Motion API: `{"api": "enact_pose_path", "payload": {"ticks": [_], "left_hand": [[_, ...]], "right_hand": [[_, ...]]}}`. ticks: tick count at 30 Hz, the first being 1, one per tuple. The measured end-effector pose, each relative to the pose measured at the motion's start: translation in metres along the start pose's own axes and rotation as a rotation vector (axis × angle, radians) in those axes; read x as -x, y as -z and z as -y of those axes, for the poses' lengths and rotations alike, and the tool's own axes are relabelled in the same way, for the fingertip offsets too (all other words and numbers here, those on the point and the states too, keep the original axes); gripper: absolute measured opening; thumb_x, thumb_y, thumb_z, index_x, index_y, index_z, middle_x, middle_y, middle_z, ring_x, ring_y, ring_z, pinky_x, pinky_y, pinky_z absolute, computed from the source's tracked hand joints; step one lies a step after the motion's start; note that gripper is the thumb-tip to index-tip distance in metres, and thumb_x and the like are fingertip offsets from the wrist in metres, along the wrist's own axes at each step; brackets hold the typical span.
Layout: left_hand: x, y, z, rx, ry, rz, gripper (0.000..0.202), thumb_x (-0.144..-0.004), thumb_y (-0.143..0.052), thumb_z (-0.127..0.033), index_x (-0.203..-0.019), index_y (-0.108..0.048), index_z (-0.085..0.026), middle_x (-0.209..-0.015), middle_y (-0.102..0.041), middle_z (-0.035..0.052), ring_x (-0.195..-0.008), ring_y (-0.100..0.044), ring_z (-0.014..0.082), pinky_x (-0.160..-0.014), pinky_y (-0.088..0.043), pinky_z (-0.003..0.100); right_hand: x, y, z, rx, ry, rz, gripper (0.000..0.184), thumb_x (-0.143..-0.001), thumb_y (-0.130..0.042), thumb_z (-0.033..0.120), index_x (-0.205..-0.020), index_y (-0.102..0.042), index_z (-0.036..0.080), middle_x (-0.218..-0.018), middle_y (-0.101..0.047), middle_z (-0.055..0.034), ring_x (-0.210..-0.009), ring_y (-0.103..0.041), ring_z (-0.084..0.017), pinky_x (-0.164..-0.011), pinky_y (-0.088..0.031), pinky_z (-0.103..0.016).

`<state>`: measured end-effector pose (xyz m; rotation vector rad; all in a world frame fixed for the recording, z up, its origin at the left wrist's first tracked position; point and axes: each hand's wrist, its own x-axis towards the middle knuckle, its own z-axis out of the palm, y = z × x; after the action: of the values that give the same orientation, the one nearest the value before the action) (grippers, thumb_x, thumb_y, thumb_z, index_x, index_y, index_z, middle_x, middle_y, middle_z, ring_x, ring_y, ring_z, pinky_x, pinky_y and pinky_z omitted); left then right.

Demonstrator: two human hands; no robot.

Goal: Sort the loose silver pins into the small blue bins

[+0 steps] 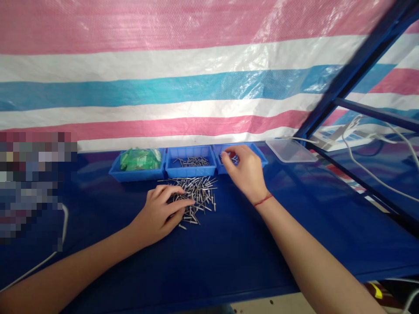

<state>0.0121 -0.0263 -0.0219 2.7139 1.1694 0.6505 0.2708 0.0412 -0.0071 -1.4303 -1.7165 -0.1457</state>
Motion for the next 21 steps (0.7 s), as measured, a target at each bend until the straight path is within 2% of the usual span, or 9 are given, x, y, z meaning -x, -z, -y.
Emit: {"api": "enact_pose_path", "payload": {"ticks": [3,6,13,16,21], "left_hand": [[0.000,-0.001,0.000,-0.003,-0.053,0.031,0.023,-0.091,-0.051,-0.031,-0.107,-0.067,-0.034,-0.119,-0.059,0.0037,-0.107,-0.048,0.0242,-0.083,-0.030,0.040],[-0.002,-0.001,0.000,0.012,-0.047,0.028,0.020,-0.089,-0.055,-0.038,-0.101,-0.068,-0.030,-0.111,-0.063,0.0029,-0.103,-0.050,0.0230,-0.083,-0.029,0.039],[-0.003,-0.004,0.002,0.032,0.028,0.002,0.014,-0.090,-0.052,-0.024,-0.091,-0.066,-0.024,-0.097,-0.070,0.0002,-0.093,-0.054,0.0184,-0.080,-0.028,0.036],[-0.003,-0.006,0.005,0.067,0.083,-0.027,0.014,-0.092,-0.050,-0.023,-0.094,-0.064,-0.025,-0.095,-0.070,-0.0011,-0.091,-0.057,0.0175,-0.080,-0.030,0.035],[-0.005,-0.007,0.011,0.186,0.220,-0.123,0.017,-0.093,-0.048,-0.025,-0.105,-0.061,-0.024,-0.099,-0.068,0.0019,-0.092,-0.059,0.0186,-0.080,-0.038,0.033]], "right_hand": [[0.007,0.000,0.020,-0.091,0.084,0.090,0.017,-0.086,-0.053,0.028,-0.080,-0.067,0.019,-0.076,-0.066,-0.0031,-0.064,-0.056,-0.016,-0.065,-0.044,-0.029],[0.012,0.002,0.033,-0.139,0.156,0.143,0.017,-0.087,-0.053,0.026,-0.078,-0.066,0.019,-0.076,-0.066,-0.0030,-0.067,-0.057,-0.016,-0.068,-0.044,-0.029],[0.019,-0.001,0.041,-0.220,0.202,0.256,0.017,-0.088,-0.052,0.023,-0.080,-0.066,0.019,-0.079,-0.065,-0.0040,-0.074,-0.059,-0.017,-0.071,-0.045,-0.030],[0.022,-0.004,0.046,-0.253,0.215,0.344,0.017,-0.087,-0.051,0.021,-0.077,-0.065,0.019,-0.078,-0.065,-0.0037,-0.076,-0.059,-0.018,-0.073,-0.045,-0.031],[0.029,-0.004,0.057,-0.347,0.220,0.455,0.014,-0.083,-0.053,0.015,-0.077,-0.065,0.020,-0.077,-0.065,-0.0024,-0.074,-0.058,-0.017,-0.071,-0.044,-0.031]]}}
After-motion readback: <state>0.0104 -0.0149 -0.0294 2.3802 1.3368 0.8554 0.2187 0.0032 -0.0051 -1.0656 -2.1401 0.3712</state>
